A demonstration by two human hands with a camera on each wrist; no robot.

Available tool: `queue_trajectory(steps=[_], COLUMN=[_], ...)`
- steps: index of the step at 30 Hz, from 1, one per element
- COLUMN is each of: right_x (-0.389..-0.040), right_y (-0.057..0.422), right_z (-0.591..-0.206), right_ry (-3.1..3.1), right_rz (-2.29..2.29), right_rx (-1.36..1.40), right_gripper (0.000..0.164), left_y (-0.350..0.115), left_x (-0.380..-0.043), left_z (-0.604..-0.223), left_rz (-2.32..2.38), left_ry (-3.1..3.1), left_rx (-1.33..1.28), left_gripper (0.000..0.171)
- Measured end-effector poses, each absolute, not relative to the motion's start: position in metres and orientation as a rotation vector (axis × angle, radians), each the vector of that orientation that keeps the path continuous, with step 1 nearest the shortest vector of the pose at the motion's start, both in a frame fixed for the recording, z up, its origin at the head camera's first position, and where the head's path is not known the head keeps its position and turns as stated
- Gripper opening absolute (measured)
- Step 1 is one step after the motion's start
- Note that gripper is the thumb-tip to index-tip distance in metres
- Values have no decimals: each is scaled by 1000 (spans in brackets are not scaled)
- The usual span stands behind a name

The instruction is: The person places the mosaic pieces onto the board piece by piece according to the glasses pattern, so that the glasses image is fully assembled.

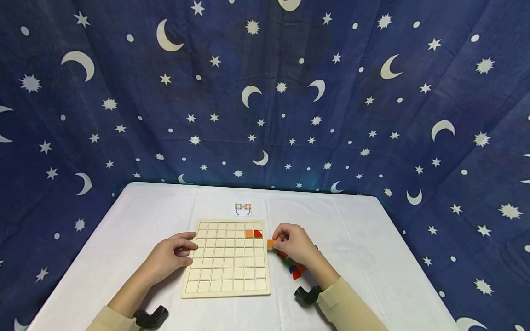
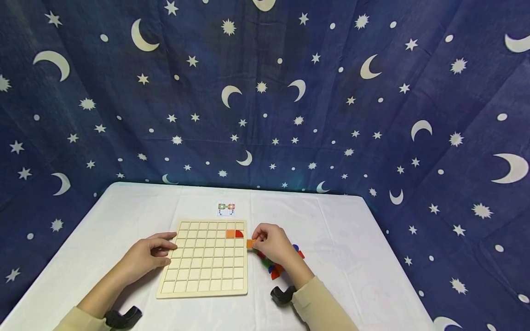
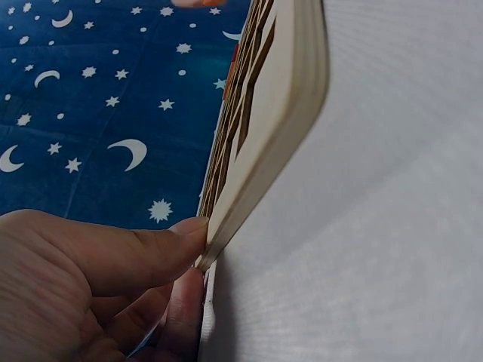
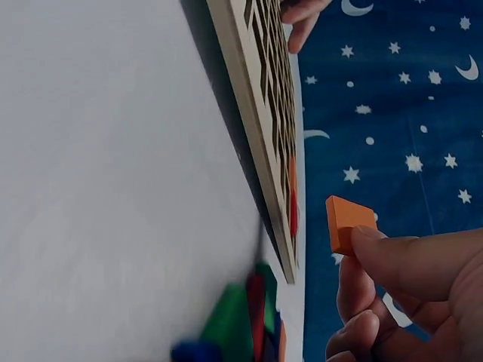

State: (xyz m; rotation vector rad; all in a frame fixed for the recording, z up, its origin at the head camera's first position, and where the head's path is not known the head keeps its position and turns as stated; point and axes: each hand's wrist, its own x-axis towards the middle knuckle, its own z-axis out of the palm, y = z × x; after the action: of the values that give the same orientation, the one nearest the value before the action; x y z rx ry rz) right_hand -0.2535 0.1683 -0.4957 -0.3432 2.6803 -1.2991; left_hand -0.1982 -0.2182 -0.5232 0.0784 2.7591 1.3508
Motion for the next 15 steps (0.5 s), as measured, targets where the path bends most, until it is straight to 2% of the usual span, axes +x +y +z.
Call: queue_trajectory(steps=[15], right_x=[-263], right_y=[133], right_z=[-504], right_ry=[2726], right_rz=[-1229], right_rx=[-267], right_gripper=[16], left_y=[-217], left_x=[-197], left_z=[-521], left_rz=[1340], left_ry=[2768], left_rx=[87], left_gripper=[35])
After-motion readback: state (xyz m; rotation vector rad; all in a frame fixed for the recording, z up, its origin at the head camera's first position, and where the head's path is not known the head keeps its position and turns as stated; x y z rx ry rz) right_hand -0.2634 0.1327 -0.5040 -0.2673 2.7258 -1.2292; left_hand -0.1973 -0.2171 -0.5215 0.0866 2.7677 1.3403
